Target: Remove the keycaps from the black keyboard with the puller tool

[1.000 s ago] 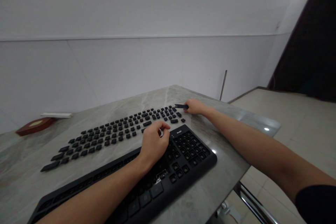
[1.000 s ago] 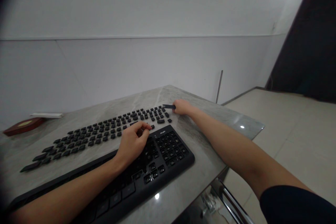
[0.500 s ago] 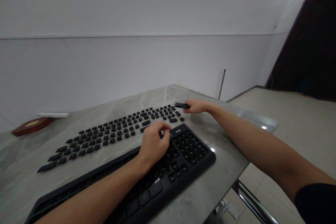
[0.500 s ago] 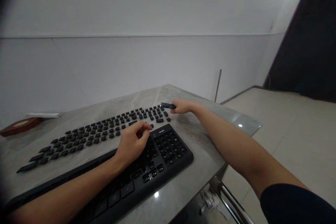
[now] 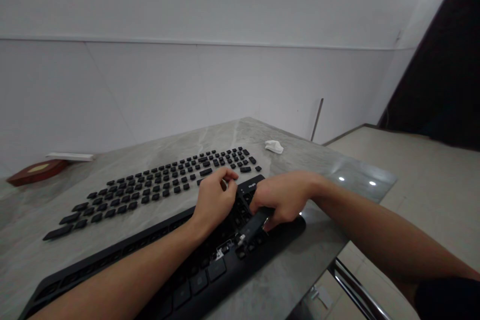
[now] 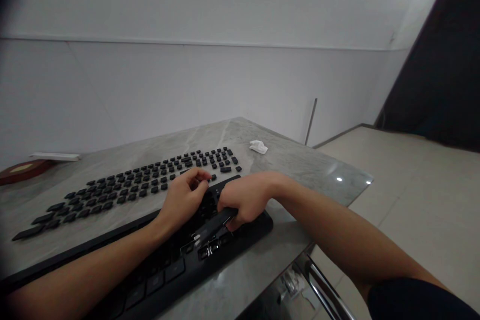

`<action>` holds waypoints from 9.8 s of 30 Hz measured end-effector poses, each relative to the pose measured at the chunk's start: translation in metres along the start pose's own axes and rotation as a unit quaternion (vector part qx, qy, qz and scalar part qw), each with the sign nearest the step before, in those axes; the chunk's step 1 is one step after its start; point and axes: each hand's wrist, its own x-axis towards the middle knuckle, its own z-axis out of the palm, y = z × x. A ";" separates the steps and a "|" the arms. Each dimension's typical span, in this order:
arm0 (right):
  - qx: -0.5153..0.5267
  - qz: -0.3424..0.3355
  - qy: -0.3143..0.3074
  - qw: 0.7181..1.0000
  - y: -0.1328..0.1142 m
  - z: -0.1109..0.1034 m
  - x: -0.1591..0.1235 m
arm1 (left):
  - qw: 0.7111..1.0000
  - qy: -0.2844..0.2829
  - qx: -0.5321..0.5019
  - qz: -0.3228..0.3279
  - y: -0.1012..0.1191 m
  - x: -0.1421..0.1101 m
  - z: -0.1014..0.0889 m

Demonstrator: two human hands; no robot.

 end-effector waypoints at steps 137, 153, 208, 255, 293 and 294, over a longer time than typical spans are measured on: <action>-0.049 -0.489 0.284 0.823 -0.131 0.039 0.163 | 0.871 -0.491 -0.004 -0.028 -0.078 -0.129 -0.269; -0.070 -0.507 0.206 0.834 -0.134 0.042 0.164 | 0.878 -0.479 -0.014 -0.008 -0.075 -0.127 -0.266; 0.166 -0.416 0.184 0.875 -0.150 0.047 0.187 | 0.893 -0.451 0.008 -0.008 -0.086 -0.127 -0.266; 0.049 -0.236 0.165 0.956 -0.177 0.048 0.204 | 0.766 -0.551 -0.001 -0.331 -0.078 -0.129 -0.251; -0.063 -0.219 0.134 0.964 -0.189 0.038 0.197 | 0.782 -0.541 -0.020 -0.308 -0.082 -0.133 -0.255; -0.064 -0.221 0.136 0.964 -0.189 0.038 0.197 | 0.781 -0.541 -0.020 -0.312 -0.082 -0.133 -0.255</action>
